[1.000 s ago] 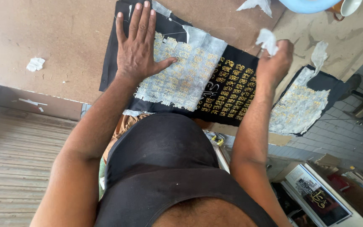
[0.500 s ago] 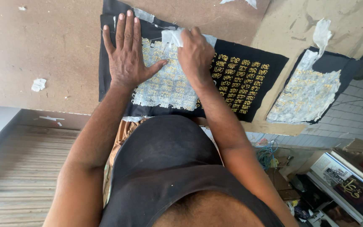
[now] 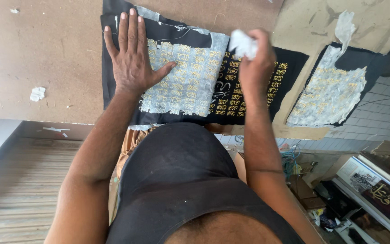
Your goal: The person repeatedly peels a translucent film from a black fabric with gold patterns on a workbench. They use a white cloth to wipe the surface and adjust the fabric position multiple times. The fabric is flipped over once to show the other side.
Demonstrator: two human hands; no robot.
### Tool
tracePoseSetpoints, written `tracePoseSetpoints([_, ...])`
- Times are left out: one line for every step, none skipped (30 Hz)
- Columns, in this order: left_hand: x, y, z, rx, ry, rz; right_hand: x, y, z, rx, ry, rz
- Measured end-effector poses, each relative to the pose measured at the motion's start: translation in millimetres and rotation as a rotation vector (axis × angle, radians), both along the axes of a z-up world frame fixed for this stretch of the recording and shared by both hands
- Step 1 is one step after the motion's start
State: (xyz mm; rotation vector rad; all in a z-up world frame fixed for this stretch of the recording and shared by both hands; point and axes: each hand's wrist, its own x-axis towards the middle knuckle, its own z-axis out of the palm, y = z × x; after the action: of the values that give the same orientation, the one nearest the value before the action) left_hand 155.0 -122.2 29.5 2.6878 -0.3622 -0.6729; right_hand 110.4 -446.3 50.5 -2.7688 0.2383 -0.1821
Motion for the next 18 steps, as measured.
tracePoseSetpoints([-1.7,-0.2,-0.3,0.008,0.003,-0.001,-1.9,21.9,-5.8,-0.038,0.036,0.012])
tracePoseSetpoints([-3.4,0.4,-1.1,0.007,-0.003,-0.006,-2.2,39.7,-13.2,-0.076,0.073,0.024])
tracePoseSetpoints([-4.4,0.7,-1.9,0.007,-0.01,-0.01,0.1,54.8,-23.4,-0.118,0.178,-0.028])
tracePoseSetpoints([-4.9,1.0,-2.8,0.006,-0.018,-0.014,2.9,62.8,-34.0,-0.16,0.285,-0.079])
tracePoseSetpoints([-4.8,1.7,-3.7,0.011,-0.034,-0.018,6.0,65.2,-45.0,-0.178,0.212,-0.05])
tracePoseSetpoints([-5.0,2.3,-4.4,0.016,-0.05,-0.023,8.3,66.2,-56.6,-0.196,0.14,-0.021])
tracePoseSetpoints([-6.1,1.6,-5.0,0.019,-0.064,-0.027,8.4,60.0,-65.4,-0.217,0.071,0.008])
tracePoseSetpoints([-7.6,1.9,-5.0,0.021,-0.087,-0.034,6.8,49.5,-71.9,-0.262,0.029,0.001])
tracePoseSetpoints([-7.3,1.2,-5.5,0.019,-0.115,-0.037,6.2,32.3,-74.2,-0.31,-0.017,-0.003])
tracePoseSetpoints([-5.5,0.7,-6.2,0.018,-0.142,-0.04,5.1,12.4,-73.2,-0.357,-0.062,-0.006])
tracePoseSetpoints([-6.1,0.0,-6.1,0.01,-0.111,-0.033,3.2,-12.6,-67.2,-0.418,-0.077,-0.111])
tracePoseSetpoints([-5.9,-0.9,-6.2,0.003,-0.079,-0.026,2.4,-42.0,-56.5,-0.478,-0.091,-0.215])
tracePoseSetpoints([-4.7,1.3,-5.9,0.001,-0.049,-0.014,3.2,-66.7,-46.1,-0.455,-0.073,-0.298])
tracePoseSetpoints([-3.3,3.2,-5.7,0.004,-0.052,-0.009,5.3,-86.1,-36.9,-0.431,-0.053,-0.381])
tracePoseSetpoints([-3.6,3.7,-5.3,0.003,-0.046,-0.014,3.8,-100.2,-28.8,-0.344,-0.013,-0.38])
tracePoseSetpoints([-4.0,3.8,-5.1,0.003,-0.04,-0.019,2.0,-105.5,-24.0,-0.256,0.027,-0.38])
tracePoseSetpoints([-5.8,3.0,-5.1,0.002,-0.022,-0.015,-2.7,-105.7,-18.5,-0.233,-0.044,-0.253])
tracePoseSetpoints([-8.1,2.1,-4.4,0.001,-0.004,-0.012,-6.3,-99.9,-14.0,-0.207,-0.113,-0.125])
